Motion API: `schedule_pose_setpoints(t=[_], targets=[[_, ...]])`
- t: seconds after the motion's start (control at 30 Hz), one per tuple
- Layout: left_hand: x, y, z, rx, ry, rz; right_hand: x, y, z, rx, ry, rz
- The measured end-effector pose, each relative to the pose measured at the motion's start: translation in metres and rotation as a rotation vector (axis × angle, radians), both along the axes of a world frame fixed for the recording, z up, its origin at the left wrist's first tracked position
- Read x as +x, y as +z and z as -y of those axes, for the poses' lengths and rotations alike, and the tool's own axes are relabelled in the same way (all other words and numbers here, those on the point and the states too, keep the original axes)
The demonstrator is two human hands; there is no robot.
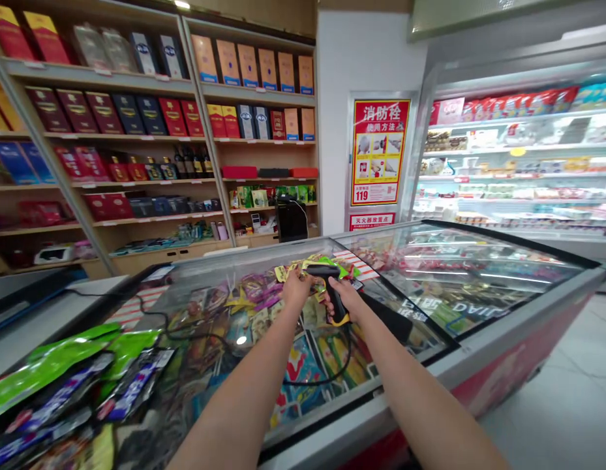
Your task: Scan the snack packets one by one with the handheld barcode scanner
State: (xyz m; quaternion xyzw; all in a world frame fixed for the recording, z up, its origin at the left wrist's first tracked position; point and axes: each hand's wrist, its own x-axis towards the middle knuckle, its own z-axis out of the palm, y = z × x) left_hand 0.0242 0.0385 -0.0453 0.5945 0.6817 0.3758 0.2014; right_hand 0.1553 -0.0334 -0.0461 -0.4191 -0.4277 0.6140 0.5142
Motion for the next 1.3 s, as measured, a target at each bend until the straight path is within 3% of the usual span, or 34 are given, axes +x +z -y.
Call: schedule_pose_setpoints(t=[0.17,0.37,0.53,0.77,0.9,1.3], targets=[[0.011,-0.010,-0.009,0.048,0.007,-0.061,-0.003,0.007,0.002,0.058,-0.070,-0.071],[0.004,-0.002,-0.003,-0.014,0.005,-0.080,-0.004,0.009,0.004,0.065,-0.079,-0.076],[-0.024,-0.002,-0.011,-0.010,-0.008,0.028,-0.003,0.002,0.001,0.064,-0.042,-0.058],[-0.083,-0.026,-0.017,0.224,-0.001,0.489,0.001,-0.001,0.006,0.043,0.132,0.075],[-0.104,-0.034,-0.006,0.272,0.050,0.553,-0.003,-0.001,0.012,0.067,0.185,0.116],[-0.097,-0.029,0.005,0.274,0.049,0.610,-0.006,-0.009,0.013,0.100,0.170,0.227]])
